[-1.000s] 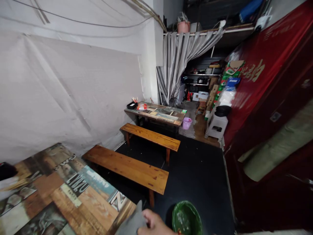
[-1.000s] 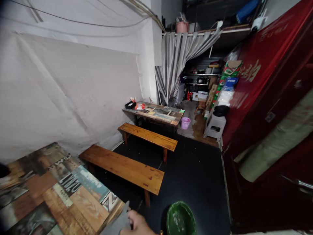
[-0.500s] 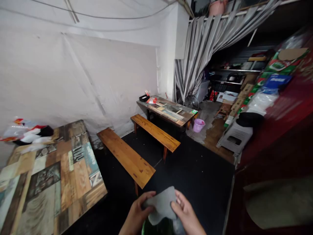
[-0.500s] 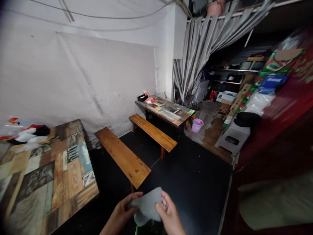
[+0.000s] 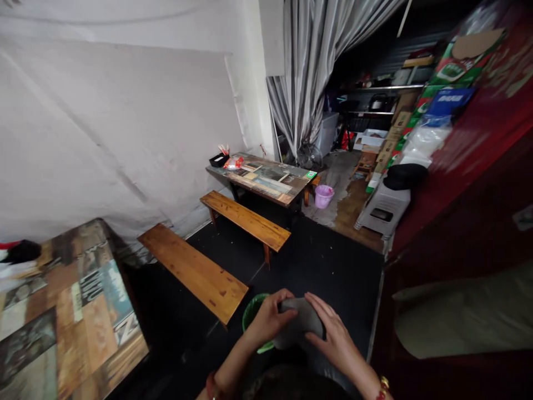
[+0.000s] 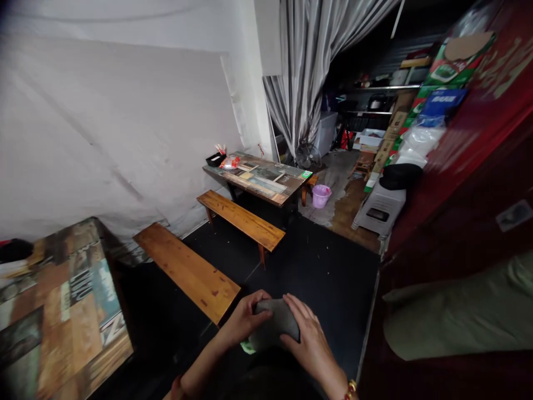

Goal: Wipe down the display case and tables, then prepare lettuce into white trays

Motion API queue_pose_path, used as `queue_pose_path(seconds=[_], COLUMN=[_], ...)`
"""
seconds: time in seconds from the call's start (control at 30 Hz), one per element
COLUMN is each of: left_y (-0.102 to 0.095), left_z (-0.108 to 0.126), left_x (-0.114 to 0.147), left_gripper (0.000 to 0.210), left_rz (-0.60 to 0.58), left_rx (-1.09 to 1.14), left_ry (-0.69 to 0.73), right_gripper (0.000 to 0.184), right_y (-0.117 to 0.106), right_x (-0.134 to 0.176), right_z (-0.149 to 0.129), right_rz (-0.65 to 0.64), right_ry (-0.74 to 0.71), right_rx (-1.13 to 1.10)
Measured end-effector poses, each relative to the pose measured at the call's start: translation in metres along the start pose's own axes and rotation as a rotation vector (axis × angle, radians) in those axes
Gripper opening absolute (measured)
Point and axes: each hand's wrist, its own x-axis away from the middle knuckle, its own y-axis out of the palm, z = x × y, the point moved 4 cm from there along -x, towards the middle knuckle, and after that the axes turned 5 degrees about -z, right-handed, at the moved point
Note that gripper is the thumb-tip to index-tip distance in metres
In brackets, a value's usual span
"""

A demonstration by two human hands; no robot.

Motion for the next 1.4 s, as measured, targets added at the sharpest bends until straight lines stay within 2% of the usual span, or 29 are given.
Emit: queue_pose_path(seconds=[0.17,0.33,0.47,0.57,0.7,0.83,1.0,1.1,1.2,1.3,1.4], left_y=[-0.029,-0.065,-0.08,-0.082,-0.081,-0.082,-0.067,-0.064,-0.074,-0.094,-0.108], left_z=[-0.021,-0.038,-0.045,-0.063,-0.097,-0.109,-0.102,-0.087,-0.062,-0.03,-0.003], left_x=[-0.082,-0.176,-0.238,-0.264,-0.278,-0.285,-0.306,-0.334,-0.381,-0.444,-0.509], left_gripper=[0.017,0.016,0.02,0.038,0.05,0.049,0.043,0.046,0.053,0.068,0.081], left_rz=[-0.027,-0.072,-0.125,-0.166,-0.183,-0.066,0.208,0.435,0.578,0.691,0.689], left_rx=[-0.007,0.02,-0.011,0.001,0.045,0.037,0.092,0.133,0.132,0.143,0.288], left_ry=[-0.027,-0.08,-0.1,-0.114,-0.252,-0.36,-0.455,-0.488,-0.428,-0.284,-0.14], right_gripper=[0.059,0.05,0.035,0.029,0.029,0.038,0.048,0.048,0.047,0.044,0.042], right_y=[-0.022,-0.065,-0.099,-0.122,-0.155,-0.186,-0.211,-0.224,-0.241,-0.26,-0.278], right_x=[-0.069,-0.164,-0.222,-0.248,-0.284,-0.337,-0.414,-0.459,-0.495,-0.522,-0.548], right_z=[0.03,0.045,0.066,0.096,0.143,0.178,0.206,0.204,0.186,0.167,0.155], right_rz=[0.041,0.05,0.049,0.078,0.059,0.006,-0.169,-0.231,-0.221,-0.214,-0.233], right_ry=[0.075,0.051,0.069,0.168,0.325,0.445,0.466,0.391,0.323,0.302,0.281], right_rx=[-0.082,-0.113,-0.093,-0.092,-0.044,0.011,-0.016,-0.133,-0.359,-0.607,-0.843])
